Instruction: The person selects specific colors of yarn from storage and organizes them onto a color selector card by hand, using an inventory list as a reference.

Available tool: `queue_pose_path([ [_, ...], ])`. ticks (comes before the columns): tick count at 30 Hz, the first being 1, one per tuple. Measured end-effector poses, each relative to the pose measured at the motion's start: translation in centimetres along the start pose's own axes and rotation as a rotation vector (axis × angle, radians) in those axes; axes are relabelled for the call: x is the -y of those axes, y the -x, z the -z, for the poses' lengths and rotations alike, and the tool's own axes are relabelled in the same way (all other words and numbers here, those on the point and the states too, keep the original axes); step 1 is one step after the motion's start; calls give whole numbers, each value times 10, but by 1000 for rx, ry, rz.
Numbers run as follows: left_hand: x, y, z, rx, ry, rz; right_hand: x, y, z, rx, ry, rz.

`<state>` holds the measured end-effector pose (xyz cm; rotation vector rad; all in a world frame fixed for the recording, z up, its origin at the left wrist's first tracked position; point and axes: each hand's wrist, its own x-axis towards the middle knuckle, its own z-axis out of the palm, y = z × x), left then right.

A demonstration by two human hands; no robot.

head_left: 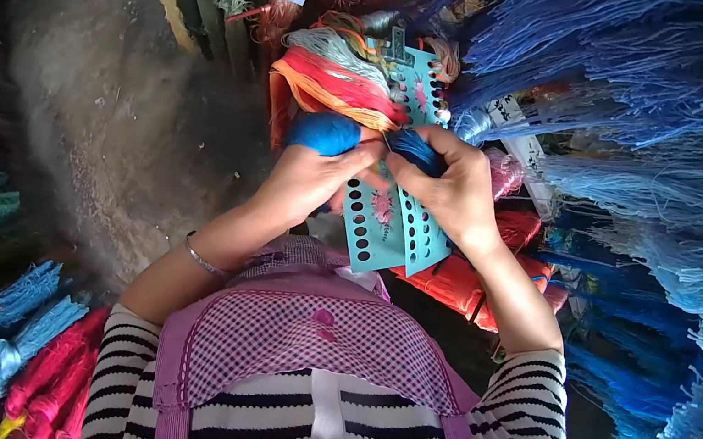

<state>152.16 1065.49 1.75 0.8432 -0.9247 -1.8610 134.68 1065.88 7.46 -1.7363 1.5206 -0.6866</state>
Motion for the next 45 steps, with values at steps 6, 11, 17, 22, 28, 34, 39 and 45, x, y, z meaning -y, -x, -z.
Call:
queue_pose_path([
  [6, 5, -7, -5, -52, 13, 26, -6, 1, 4, 50, -161, -88],
  [11, 8, -6, -5, -76, -10, -24, -12, 2, 2, 23, -193, -62],
  [17, 35, -11, -5, -235, -568, -570, -16, 0, -2, 14, -106, -132],
  [22, 8, -2, -9, -188, -430, -184, -22, -3, -3, 16, -122, -51],
  [28, -6, -5, -2, 57, -45, 51, -13, -3, -2, 60, -127, -65],
  [34, 0, -10, -3, -18, -250, -6, -18, -8, -8, 38, -215, -44],
  [39, -11, -5, -1, -46, -584, -92, -17, -7, -4, 69, -290, -80],
  [45, -43, 23, 63, -224, -361, 2, -23, -9, -7, 104, -222, -86],
])
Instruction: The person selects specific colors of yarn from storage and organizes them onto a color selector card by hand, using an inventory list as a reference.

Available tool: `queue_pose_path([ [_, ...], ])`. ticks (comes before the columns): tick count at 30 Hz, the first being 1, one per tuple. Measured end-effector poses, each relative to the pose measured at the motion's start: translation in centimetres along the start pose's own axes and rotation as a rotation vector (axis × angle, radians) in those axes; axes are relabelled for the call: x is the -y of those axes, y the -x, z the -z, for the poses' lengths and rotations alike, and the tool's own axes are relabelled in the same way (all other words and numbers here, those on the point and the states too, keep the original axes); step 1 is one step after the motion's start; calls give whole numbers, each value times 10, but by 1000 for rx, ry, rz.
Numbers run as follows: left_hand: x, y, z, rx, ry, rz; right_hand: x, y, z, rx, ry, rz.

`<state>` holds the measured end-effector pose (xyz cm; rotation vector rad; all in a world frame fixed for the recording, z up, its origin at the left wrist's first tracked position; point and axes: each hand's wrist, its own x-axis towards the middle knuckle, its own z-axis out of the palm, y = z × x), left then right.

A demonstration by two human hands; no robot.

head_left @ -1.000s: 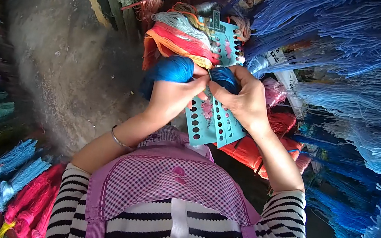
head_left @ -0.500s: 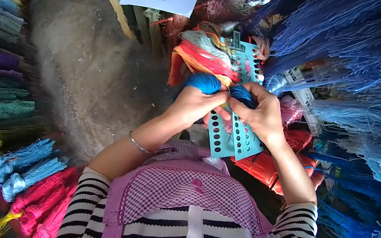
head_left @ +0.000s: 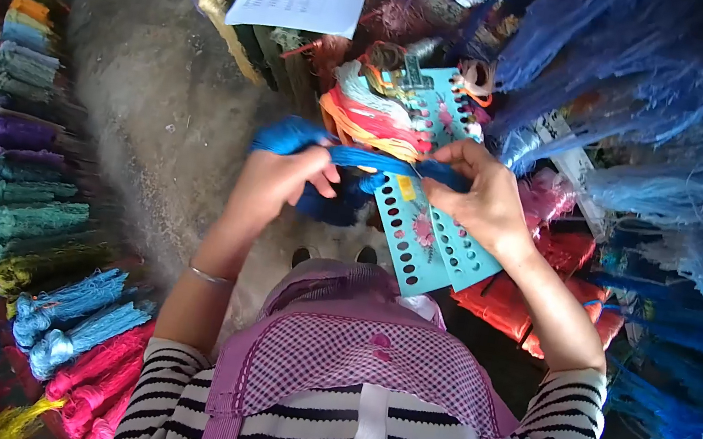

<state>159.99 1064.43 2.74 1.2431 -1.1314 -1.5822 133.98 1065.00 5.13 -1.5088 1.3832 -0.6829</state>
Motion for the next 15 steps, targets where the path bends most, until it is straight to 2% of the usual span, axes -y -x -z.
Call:
queue_pose_path([
  [2, 4, 0, 0, 39, 160, 125, 4, 0, -2, -11, 192, 52],
  [4, -7, 4, -10, 77, 180, 171, 10, 2, -1, -10, 251, 45],
  [6, -11, 4, -17, 114, 201, 205, 12, 2, 2, 29, 177, 71],
  [8, -7, 5, -19, 98, 137, 77, 4, 1, 2, 48, 73, 73],
  [9, -7, 5, -19, 96, 140, 77, 3, 1, 3, 58, 53, 63],
  [12, -7, 6, -19, 49, 313, 149, -3, -1, 3, 71, 1, 75],
  [14, -8, 6, -23, 104, 514, 222, -3, 0, 4, 70, -29, 91],
  [15, -7, 6, -22, 107, 513, 224, 0, 0, 5, 71, -33, 59],
])
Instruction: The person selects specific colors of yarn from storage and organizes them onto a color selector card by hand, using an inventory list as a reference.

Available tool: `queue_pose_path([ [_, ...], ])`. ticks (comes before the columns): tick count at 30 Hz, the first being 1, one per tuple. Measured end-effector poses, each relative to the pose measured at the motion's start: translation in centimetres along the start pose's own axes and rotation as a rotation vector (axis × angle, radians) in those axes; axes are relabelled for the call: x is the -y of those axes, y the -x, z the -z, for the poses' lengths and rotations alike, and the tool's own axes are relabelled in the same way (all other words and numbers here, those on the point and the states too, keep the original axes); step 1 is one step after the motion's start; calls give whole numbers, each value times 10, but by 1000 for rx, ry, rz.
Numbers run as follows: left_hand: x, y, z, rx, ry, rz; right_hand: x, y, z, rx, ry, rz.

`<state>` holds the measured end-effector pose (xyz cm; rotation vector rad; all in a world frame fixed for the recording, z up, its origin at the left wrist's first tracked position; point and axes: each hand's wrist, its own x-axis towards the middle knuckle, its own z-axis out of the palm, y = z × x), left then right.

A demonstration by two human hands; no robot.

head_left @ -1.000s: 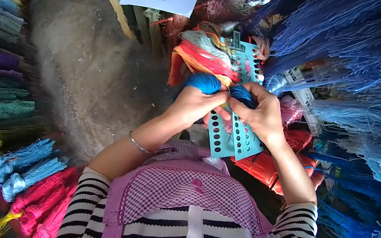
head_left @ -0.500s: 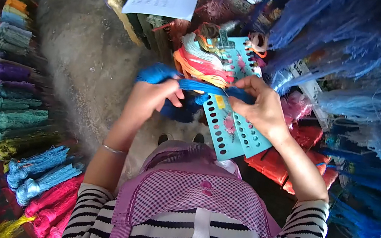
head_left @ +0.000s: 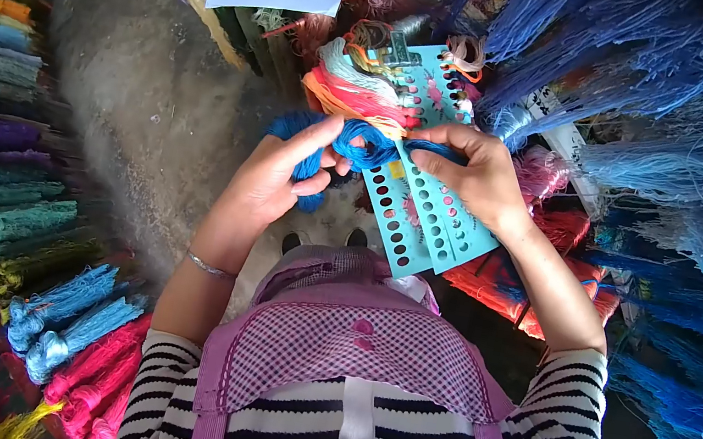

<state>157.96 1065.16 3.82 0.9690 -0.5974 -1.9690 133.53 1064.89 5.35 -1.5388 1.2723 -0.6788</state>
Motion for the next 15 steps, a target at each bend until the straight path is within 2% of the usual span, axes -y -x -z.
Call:
queue_pose_path([
  [2, -1, -1, 2, 174, -145, 59, 1, 0, 2, -2, -4, -32],
  [5, 3, -2, -6, 76, -113, 8, -3, -1, 0, -3, -18, -5],
  [11, 2, -4, -15, 111, 44, 102, -2, 0, -1, 8, -44, 36],
  [13, 2, -4, -19, 112, 27, 89, 0, 2, -2, -121, 208, 275],
  [15, 2, -2, -25, 106, 13, 72, 0, 2, -2, -126, 199, 285],
])
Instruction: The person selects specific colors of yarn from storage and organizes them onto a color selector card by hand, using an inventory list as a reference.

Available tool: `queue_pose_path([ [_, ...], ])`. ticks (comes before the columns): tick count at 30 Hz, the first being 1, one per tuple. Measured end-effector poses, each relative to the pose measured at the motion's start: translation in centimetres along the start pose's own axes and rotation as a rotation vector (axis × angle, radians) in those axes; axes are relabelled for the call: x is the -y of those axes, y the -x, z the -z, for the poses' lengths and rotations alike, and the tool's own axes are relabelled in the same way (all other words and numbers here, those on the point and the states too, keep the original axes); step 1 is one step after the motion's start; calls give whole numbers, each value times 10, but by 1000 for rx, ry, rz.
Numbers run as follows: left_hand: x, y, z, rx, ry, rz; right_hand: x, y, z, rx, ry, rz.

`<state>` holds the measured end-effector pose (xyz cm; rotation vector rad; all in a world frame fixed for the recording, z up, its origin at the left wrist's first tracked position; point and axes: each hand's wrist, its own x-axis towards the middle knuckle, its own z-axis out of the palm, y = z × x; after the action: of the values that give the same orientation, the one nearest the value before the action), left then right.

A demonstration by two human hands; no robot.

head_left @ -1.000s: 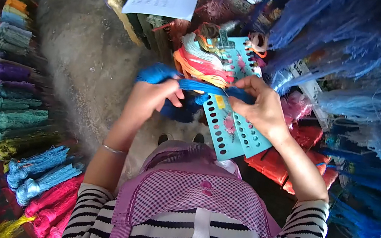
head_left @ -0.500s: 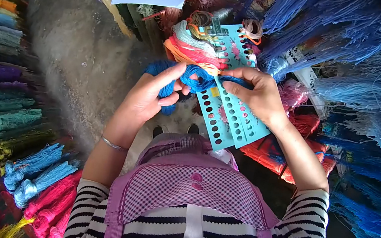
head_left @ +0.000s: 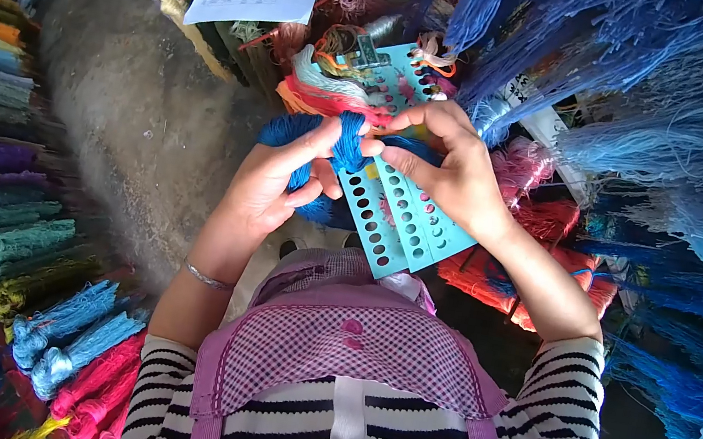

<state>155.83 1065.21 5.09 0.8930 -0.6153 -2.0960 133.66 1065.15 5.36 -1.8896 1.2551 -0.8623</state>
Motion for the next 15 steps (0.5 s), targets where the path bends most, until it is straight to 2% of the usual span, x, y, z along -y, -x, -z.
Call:
queue_pose_path([
  [2, 1, 3, -6, -105, -153, -110, 4, 0, 0, -84, -74, 132],
  [3, 1, 1, -5, -68, -147, -119, 8, -3, -1, -105, -61, 204],
  [6, 6, -1, -2, -58, -89, -99, 18, -5, -4, -89, -20, 174],
  [10, 8, -2, -9, -84, -85, -118, 11, -7, -13, -96, -147, 120],
  [15, 12, -5, -10, -124, -94, -155, 13, -5, -10, -95, -116, 152],
])
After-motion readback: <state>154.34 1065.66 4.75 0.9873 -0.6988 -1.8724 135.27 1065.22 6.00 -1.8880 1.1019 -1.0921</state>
